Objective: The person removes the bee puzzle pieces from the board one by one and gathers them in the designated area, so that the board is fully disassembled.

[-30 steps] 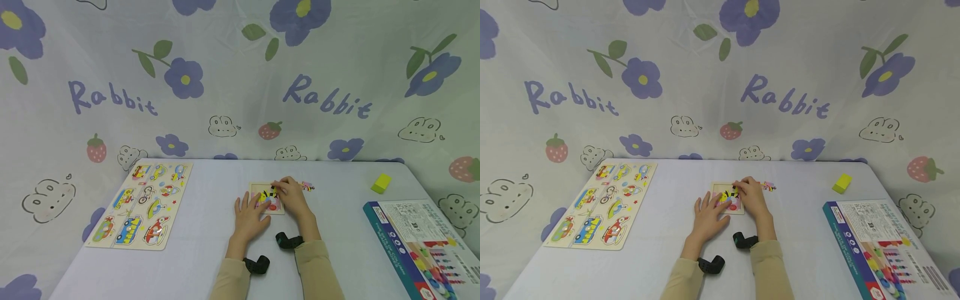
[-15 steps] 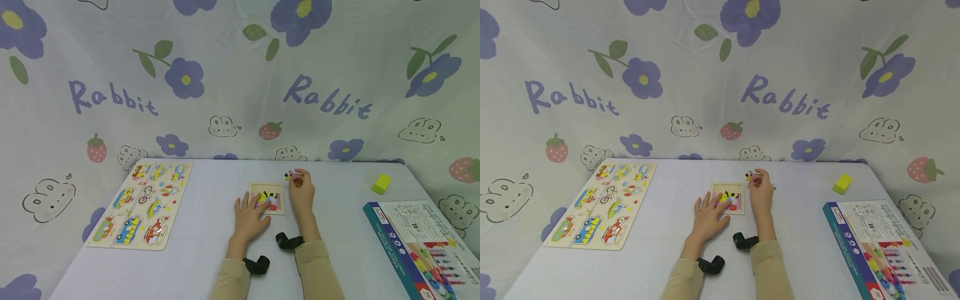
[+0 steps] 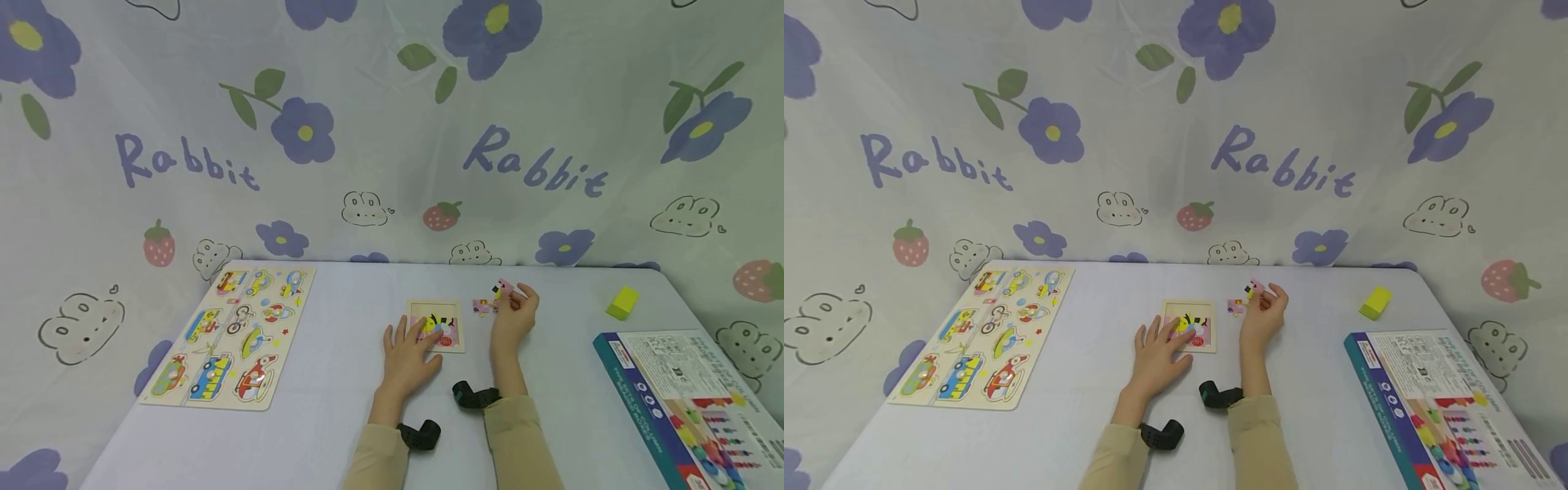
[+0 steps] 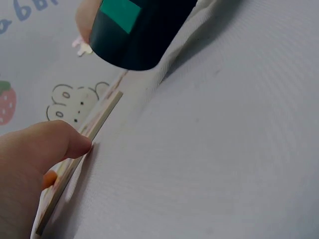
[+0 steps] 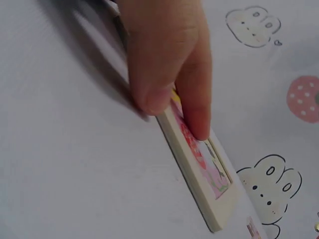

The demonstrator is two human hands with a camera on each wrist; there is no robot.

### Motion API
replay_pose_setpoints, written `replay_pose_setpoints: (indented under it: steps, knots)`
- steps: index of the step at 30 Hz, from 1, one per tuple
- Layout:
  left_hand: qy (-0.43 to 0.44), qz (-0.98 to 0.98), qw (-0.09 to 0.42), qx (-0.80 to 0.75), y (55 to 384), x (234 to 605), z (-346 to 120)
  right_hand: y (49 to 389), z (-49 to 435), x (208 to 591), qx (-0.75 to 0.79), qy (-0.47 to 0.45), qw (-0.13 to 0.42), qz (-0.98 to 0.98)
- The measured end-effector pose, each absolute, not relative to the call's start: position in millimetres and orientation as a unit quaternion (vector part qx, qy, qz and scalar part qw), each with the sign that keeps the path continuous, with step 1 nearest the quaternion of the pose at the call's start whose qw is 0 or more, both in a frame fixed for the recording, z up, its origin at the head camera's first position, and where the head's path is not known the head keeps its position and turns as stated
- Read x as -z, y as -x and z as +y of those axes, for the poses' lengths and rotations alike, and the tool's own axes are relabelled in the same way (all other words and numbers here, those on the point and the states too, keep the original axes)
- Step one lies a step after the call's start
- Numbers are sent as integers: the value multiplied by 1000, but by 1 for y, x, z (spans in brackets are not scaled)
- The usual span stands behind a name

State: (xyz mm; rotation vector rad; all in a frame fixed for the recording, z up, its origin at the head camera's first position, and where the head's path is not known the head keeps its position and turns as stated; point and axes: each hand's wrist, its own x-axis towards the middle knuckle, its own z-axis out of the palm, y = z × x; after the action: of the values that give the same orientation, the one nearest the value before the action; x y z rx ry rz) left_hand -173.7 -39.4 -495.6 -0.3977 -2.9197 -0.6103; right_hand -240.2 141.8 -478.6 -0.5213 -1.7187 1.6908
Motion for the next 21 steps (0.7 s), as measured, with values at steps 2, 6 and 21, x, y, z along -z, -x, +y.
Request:
replay_pose_setpoints:
  steps: [2, 6, 21]
  knots:
    - [132, -968, 66, 202, 173, 495, -39, 240, 146, 479, -660, 223, 337, -633]
    - [133, -968, 68, 201, 173, 495, -39, 240, 153, 481, -658, 255, 348, -617]
    - [132, -968, 69, 203, 173, 495, -40, 239, 179, 483, -605, 329, 337, -642]
